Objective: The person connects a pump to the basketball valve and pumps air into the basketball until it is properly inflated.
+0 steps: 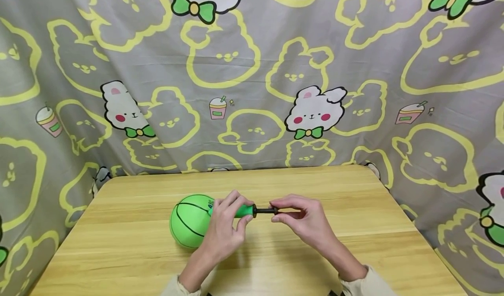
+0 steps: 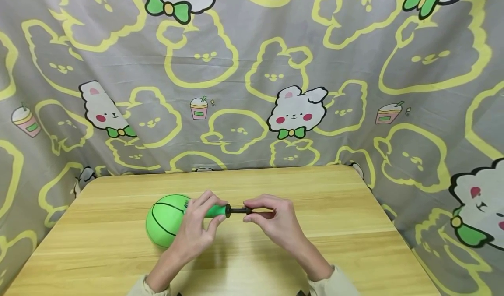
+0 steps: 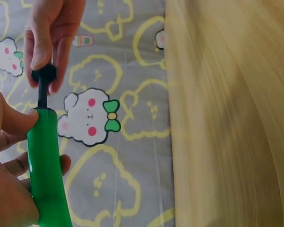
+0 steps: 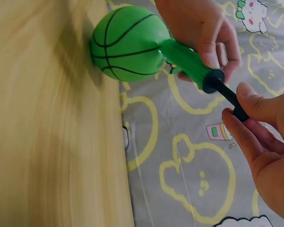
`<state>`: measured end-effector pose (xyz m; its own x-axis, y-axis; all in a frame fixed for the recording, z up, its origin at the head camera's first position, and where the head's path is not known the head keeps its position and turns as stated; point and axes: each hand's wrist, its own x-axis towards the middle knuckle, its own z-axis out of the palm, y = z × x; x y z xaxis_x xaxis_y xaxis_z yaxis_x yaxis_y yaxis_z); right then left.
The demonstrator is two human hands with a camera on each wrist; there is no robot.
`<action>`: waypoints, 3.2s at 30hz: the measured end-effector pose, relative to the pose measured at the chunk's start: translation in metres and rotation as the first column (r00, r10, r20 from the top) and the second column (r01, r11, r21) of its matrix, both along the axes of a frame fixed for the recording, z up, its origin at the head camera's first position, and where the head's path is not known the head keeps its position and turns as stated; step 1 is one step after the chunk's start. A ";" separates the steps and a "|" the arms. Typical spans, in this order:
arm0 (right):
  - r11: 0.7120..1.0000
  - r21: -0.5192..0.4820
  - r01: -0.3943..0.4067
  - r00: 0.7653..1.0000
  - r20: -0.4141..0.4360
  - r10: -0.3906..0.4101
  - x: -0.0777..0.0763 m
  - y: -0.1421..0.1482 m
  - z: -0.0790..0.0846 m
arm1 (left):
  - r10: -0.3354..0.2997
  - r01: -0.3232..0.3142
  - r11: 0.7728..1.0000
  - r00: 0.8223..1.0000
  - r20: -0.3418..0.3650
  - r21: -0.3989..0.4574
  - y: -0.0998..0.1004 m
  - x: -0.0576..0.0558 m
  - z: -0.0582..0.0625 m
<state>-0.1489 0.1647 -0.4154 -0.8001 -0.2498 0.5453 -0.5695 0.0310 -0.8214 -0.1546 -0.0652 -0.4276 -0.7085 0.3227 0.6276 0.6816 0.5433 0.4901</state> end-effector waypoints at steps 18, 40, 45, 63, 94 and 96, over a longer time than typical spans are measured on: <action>0.996 0.067 -0.054 0.993 0.112 0.046 -0.004 -0.017 0.002 | -0.025 0.026 0.999 0.999 0.045 -0.034 -0.006 -0.006 0.006; 0.997 0.076 -0.021 0.993 0.118 0.011 0.014 0.043 0.016 | -0.013 0.014 1.000 0.997 0.071 -0.011 -0.017 -0.005 0.006; 0.996 0.085 -0.017 0.994 0.114 0.007 0.017 0.050 0.018 | -0.026 0.027 1.000 0.997 0.073 -0.015 -0.017 -0.005 0.006; 0.993 0.083 0.082 0.987 0.128 -0.092 0.021 0.043 0.013 | -0.017 0.017 1.000 0.999 0.028 -0.008 -0.012 -0.002 0.003; 0.999 0.033 0.041 0.994 0.103 -0.044 0.008 -0.021 -0.010 | -0.018 0.018 0.999 1.000 0.002 -0.028 0.000 0.006 -0.004; 0.999 0.033 0.025 0.992 0.120 -0.028 0.009 -0.021 -0.009 | -0.021 0.021 0.999 1.000 0.002 -0.028 -0.001 0.006 -0.004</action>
<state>-0.1402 0.1441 -0.4244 -0.8661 -0.2432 0.4367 -0.4650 0.0717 -0.8824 -0.1491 -0.0665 -0.4315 -0.7027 0.3549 0.6167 0.6919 0.5427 0.4761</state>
